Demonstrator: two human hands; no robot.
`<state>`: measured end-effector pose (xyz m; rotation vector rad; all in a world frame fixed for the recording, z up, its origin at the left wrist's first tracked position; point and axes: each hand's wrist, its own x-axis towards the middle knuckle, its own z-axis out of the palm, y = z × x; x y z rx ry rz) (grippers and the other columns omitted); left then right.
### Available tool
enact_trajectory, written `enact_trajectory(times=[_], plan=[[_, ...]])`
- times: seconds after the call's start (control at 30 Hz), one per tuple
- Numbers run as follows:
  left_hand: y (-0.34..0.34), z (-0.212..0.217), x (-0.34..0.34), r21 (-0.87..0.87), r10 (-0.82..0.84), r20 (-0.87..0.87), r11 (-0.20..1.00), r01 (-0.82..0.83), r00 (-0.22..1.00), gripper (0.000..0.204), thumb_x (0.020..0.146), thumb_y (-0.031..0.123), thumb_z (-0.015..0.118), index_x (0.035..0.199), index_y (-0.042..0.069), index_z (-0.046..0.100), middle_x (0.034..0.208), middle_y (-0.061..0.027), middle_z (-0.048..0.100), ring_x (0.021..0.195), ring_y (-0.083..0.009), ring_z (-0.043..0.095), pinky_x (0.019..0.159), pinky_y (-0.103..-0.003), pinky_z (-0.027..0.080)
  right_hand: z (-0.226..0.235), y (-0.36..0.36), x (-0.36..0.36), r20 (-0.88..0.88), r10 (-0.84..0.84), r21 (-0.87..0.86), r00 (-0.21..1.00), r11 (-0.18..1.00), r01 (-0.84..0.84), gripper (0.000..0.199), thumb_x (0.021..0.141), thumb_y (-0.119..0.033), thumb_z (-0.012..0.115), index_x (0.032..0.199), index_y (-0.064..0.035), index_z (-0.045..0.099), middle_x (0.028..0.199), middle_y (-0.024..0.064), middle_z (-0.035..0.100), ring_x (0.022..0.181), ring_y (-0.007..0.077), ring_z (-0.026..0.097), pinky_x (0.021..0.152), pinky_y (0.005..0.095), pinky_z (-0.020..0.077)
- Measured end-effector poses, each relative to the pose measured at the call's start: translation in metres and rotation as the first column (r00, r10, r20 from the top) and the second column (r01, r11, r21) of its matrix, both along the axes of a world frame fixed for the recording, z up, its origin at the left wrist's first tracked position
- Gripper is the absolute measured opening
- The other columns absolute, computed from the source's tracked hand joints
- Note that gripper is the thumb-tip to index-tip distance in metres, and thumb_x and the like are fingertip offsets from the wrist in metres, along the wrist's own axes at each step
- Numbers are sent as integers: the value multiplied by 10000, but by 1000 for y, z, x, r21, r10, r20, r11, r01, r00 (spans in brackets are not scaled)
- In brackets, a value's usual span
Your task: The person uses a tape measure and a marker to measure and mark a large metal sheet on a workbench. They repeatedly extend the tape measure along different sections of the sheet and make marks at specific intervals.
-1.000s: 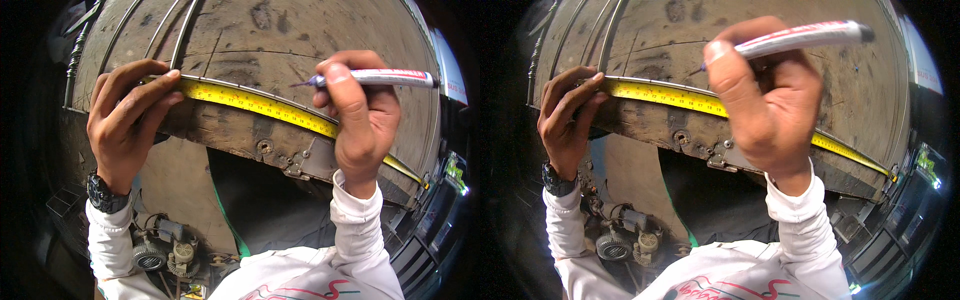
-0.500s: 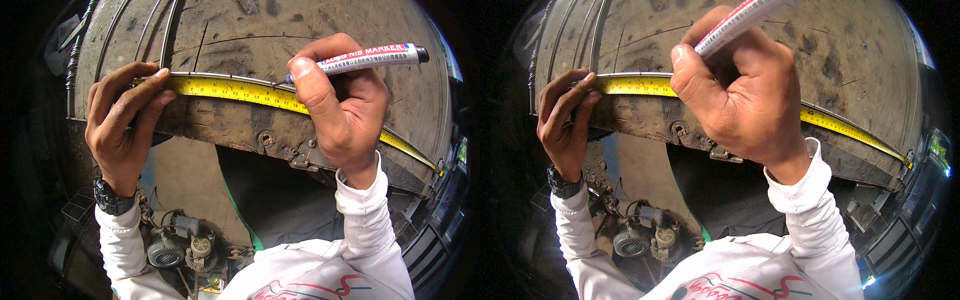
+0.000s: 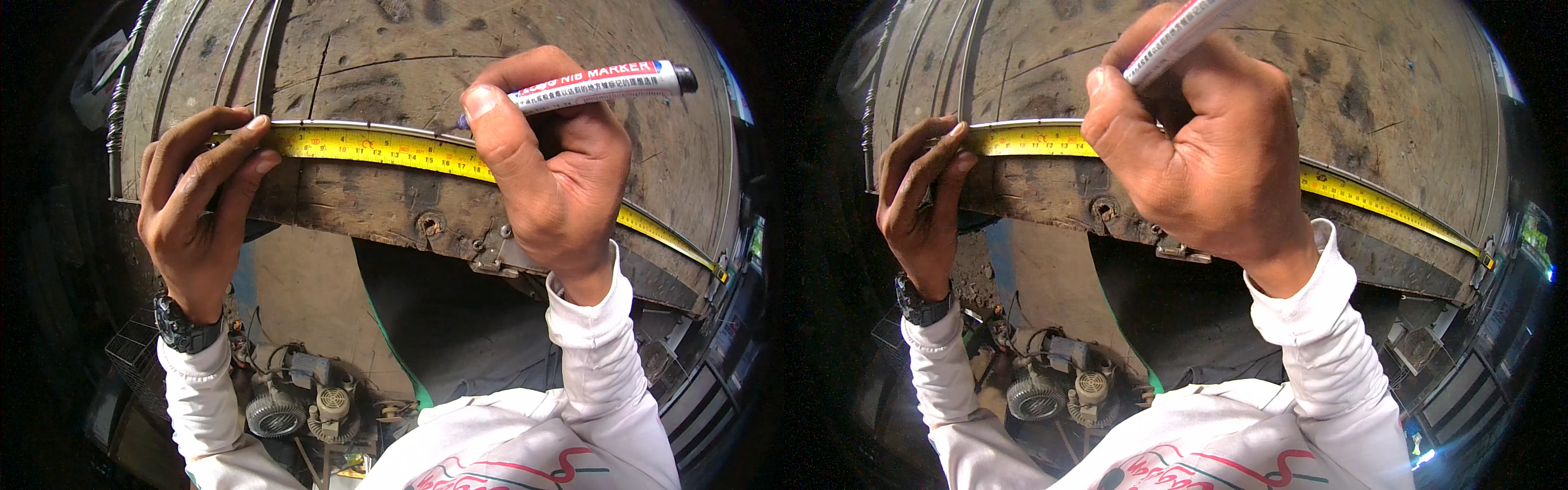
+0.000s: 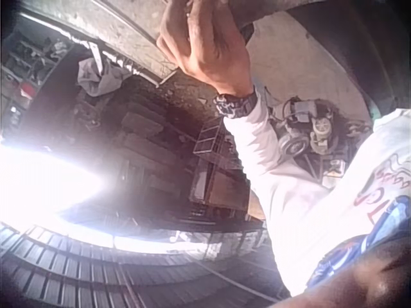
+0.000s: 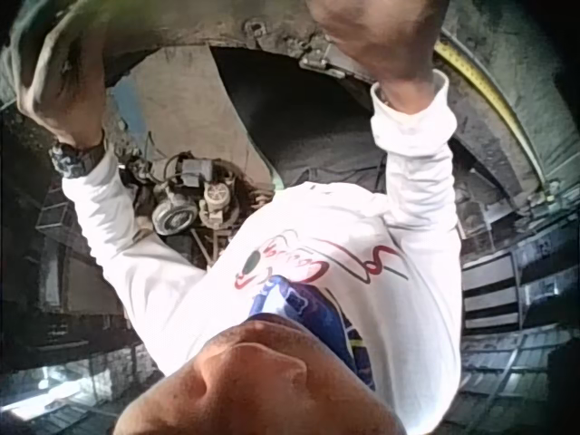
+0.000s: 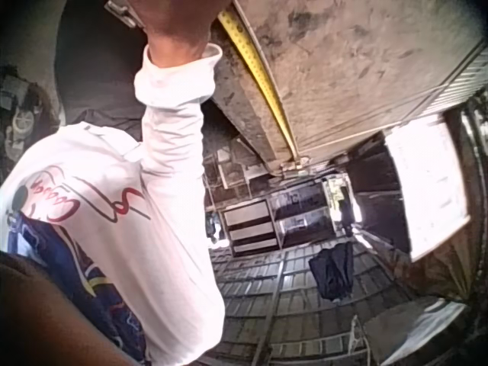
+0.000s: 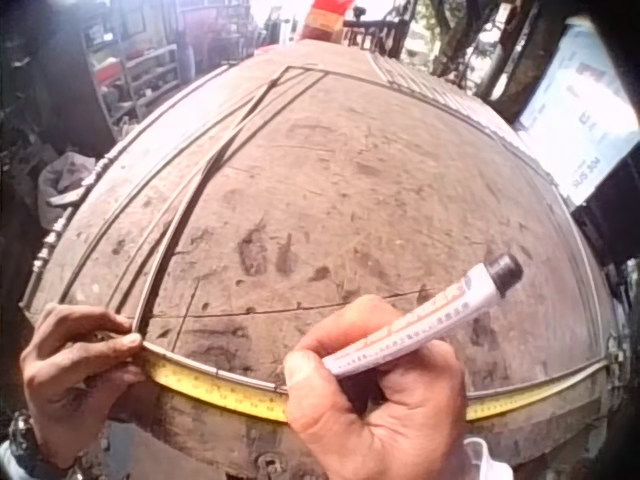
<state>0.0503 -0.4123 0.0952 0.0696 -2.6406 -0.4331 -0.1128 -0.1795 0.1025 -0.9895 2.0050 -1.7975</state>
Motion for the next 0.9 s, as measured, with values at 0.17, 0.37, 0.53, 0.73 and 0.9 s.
enact_trajectory(times=[0.17,0.37,0.53,0.73,0.9], plan=[[-1,1,0,-8,0,13,1000,0,1000,302,817,119,814,1118,137,788,1112,-70,735,1016,-222,674,857,-350,551,11,3,-3,127,-18,-31,992,999,22,139,944,-150,652,965,-14,671,833,22,654,686,56,562,631,205,425],[2,2,-1,-18,12,9,1000,-11,1000,301,818,94,809,1116,128,789,1113,-82,733,1019,-227,677,877,-351,549,25,32,-25,20,-174,17,985,985,173,227,987,-211,593,1073,-25,692,903,59,705,764,83,652,621,208,442],[3,2,-1,-4,16,10,1000,-16,1000,293,819,75,805,1108,113,790,1116,-90,732,1025,-230,675,882,-352,548,21,43,-16,-8,-78,85,997,993,78,187,971,-183,605,1022,-20,681,902,53,680,732,78,609,644,214,452],[4,1,-1,-28,27,16,999,-27,1000,291,816,66,804,1104,105,791,1114,-88,732,1038,-224,672,886,-350,546,12,40,-8,31,-53,127,998,991,48,142,938,-137,647,947,4,662,833,15,618,702,61,542,647,219,428],[7,1,-2,4,37,9,999,-37,999,300,814,57,805,1109,106,791,1114,-85,731,1039,-223,674,889,-350,547,2,39,-9,-21,-46,17,999,999,47,117,935,-106,644,935,10,661,842,14,626,713,57,535,651,218,423]])
